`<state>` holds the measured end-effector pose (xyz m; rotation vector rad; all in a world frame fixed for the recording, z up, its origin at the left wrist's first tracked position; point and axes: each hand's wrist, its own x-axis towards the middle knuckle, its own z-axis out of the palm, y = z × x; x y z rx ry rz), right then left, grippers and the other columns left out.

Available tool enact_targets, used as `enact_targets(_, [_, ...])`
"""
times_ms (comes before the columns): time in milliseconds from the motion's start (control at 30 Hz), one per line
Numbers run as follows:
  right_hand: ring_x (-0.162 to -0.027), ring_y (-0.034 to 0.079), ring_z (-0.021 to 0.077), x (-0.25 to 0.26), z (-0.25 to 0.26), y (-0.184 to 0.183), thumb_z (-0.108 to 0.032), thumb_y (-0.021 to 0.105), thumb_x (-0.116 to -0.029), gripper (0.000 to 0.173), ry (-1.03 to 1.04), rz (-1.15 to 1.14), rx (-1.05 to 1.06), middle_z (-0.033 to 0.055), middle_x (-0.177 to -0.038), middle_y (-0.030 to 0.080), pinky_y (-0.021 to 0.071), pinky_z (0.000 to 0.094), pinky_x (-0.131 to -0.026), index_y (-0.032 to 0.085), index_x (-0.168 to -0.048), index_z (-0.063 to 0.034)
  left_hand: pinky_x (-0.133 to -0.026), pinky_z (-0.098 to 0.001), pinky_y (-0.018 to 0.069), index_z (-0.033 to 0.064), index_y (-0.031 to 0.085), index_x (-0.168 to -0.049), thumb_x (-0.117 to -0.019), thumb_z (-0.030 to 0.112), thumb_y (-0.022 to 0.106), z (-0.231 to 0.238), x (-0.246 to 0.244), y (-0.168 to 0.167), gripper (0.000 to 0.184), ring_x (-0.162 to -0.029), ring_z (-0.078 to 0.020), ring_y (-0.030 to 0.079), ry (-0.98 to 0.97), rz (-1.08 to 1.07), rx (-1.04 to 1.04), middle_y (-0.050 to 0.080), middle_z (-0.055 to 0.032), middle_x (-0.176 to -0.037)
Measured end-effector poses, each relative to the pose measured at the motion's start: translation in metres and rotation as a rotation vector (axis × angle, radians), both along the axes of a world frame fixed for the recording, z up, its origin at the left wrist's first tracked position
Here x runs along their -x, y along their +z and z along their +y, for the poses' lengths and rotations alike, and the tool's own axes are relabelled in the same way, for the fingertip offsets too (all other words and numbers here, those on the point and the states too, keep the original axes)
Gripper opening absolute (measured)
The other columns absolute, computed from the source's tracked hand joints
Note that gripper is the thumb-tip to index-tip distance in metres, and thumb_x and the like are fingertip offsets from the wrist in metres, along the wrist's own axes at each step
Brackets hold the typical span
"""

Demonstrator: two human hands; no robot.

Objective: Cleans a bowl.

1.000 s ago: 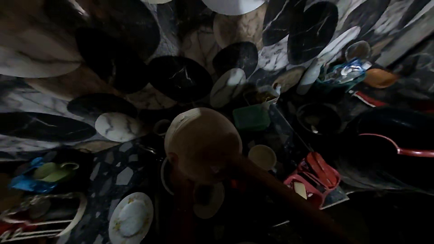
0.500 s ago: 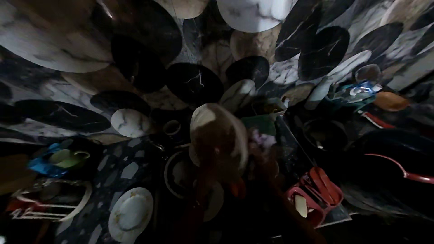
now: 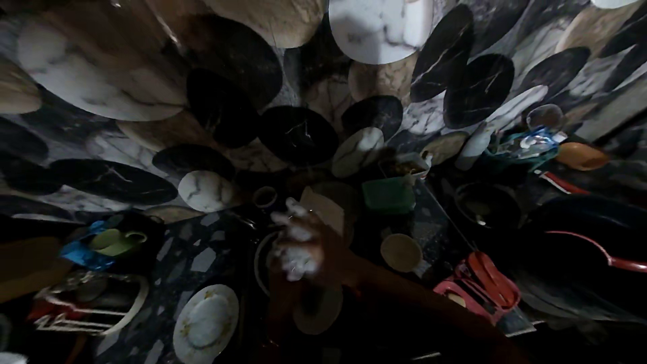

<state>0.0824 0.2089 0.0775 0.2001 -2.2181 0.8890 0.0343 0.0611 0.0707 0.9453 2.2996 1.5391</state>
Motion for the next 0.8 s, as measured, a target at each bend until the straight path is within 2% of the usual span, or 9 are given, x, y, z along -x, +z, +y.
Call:
enact_targets(67, [-0.129, 0.058, 0.0256, -0.001, 0.031, 0.000, -0.010, 0.068, -0.0942, 0.033, -0.038, -0.196, 0.171, 0.0138, -0.138, 0.062, 0.0459, 0.0441, -0.110, 0.067, -0.126, -0.0010, -0.082, -0.0213, 0.0572, -0.0127, 0.063, -0.120, -0.0898, 0.015, 0.071, -0.002, 0.009, -0.010, 0.042, -0.090, -0.0030, 0.068, -0.049, 0.150, -0.134, 0.072, -0.0135, -0.102])
enact_targets(133, [-0.105, 0.068, 0.0233, 0.004, 0.051, -0.001, -0.014, 0.064, -0.1004, 0.030, -0.167, -0.282, 0.279, 0.0145, -0.120, 0.068, 0.0576, 0.0435, -0.090, 0.062, -0.129, -0.0036, -0.079, -0.0181, 0.0575, -0.0106, 0.064, -0.118, -0.0928, 0.015, 0.068, -0.004, 0.006, -0.007, 0.036, -0.085, 0.0017, 0.067, -0.061, 0.099, -0.178, 0.072, -0.0084, -0.098])
enact_targets(233, [-0.134, 0.053, 0.0337, 0.003, 0.000, 0.011, -0.023, 0.073, -0.0908, 0.033, -0.208, -0.118, -0.044, 0.0163, -0.138, 0.063, 0.0408, 0.0517, -0.115, 0.074, -0.120, -0.0073, -0.080, -0.0211, 0.0557, -0.0135, 0.060, -0.120, -0.0943, 0.011, 0.062, -0.007, 0.010, -0.007, 0.035, -0.086, -0.0025, 0.065, -0.031, 0.079, -0.098, 0.070, -0.0124, -0.098])
enact_targets(300, [-0.140, 0.048, 0.0396, -0.007, -0.024, 0.013, -0.023, 0.076, -0.0860, 0.039, -0.143, -0.105, -0.046, 0.0180, -0.142, 0.060, 0.0384, 0.0583, -0.115, 0.074, -0.121, -0.0072, -0.088, -0.0234, 0.0518, -0.0195, 0.054, -0.124, -0.0920, 0.007, 0.064, -0.019, 0.012, -0.013, 0.042, -0.095, -0.0074, 0.062, -0.071, 0.079, -0.079, 0.066, -0.0198, -0.107])
enact_targets(400, [-0.115, 0.062, 0.0143, -0.020, 0.037, 0.031, -0.005, 0.060, -0.0995, 0.039, -0.086, -0.337, 0.564, 0.0116, -0.128, 0.066, 0.0510, 0.0324, -0.100, 0.056, -0.138, 0.0007, -0.071, -0.0146, 0.0545, -0.0051, 0.069, -0.107, -0.0933, 0.025, 0.068, -0.027, 0.010, -0.008, 0.033, -0.077, 0.0065, 0.063, -0.130, 0.127, -0.258, 0.070, 0.0023, -0.086])
enact_targets(500, [-0.092, 0.066, -0.0006, -0.023, 0.085, 0.018, -0.024, 0.042, -0.1100, 0.028, 0.069, -0.191, 1.153, -0.0038, -0.108, 0.069, 0.0559, 0.0174, -0.078, 0.055, -0.132, -0.0106, -0.078, -0.0121, 0.0573, 0.0232, 0.073, -0.107, -0.0856, 0.054, 0.073, -0.038, 0.015, -0.003, 0.038, -0.088, 0.0124, 0.065, -0.172, 0.091, -0.421, 0.072, 0.0226, -0.096])
enact_targets(600, [-0.085, 0.064, 0.0042, -0.027, 0.062, 0.031, -0.014, 0.056, -0.1040, 0.031, -0.173, -0.251, 0.735, 0.0029, -0.105, 0.068, 0.0557, 0.0217, -0.074, 0.056, -0.133, -0.0042, -0.085, -0.0203, 0.0580, -0.0025, 0.062, -0.124, -0.0767, 0.042, 0.083, -0.036, 0.021, 0.007, 0.068, -0.094, 0.0003, 0.068, -0.238, 0.070, -0.073, 0.072, -0.0017, -0.104])
enact_targets(700, [-0.119, 0.062, 0.0325, -0.014, -0.010, 0.024, -0.023, 0.075, -0.0888, 0.049, -0.202, -0.369, 0.164, 0.0210, -0.128, 0.065, 0.0491, 0.0505, -0.103, 0.064, -0.129, 0.0015, -0.096, -0.0355, 0.0539, -0.0134, 0.050, -0.136, -0.0852, 0.016, 0.079, -0.020, 0.009, 0.009, 0.065, -0.109, -0.0200, 0.065, -0.189, 0.022, 0.176, 0.065, -0.0238, -0.120])
enact_targets(800, [-0.145, 0.041, 0.0409, -0.010, -0.031, 0.013, -0.029, 0.070, -0.0929, 0.055, -0.094, -0.301, -0.031, 0.0223, -0.152, 0.050, 0.0321, 0.0558, -0.119, 0.061, -0.139, -0.0011, -0.103, -0.0320, 0.0471, -0.0180, 0.043, -0.139, -0.0869, 0.004, 0.070, -0.021, 0.004, 0.000, 0.063, -0.120, -0.0216, 0.057, -0.065, 0.008, 0.055, 0.056, -0.0294, -0.133])
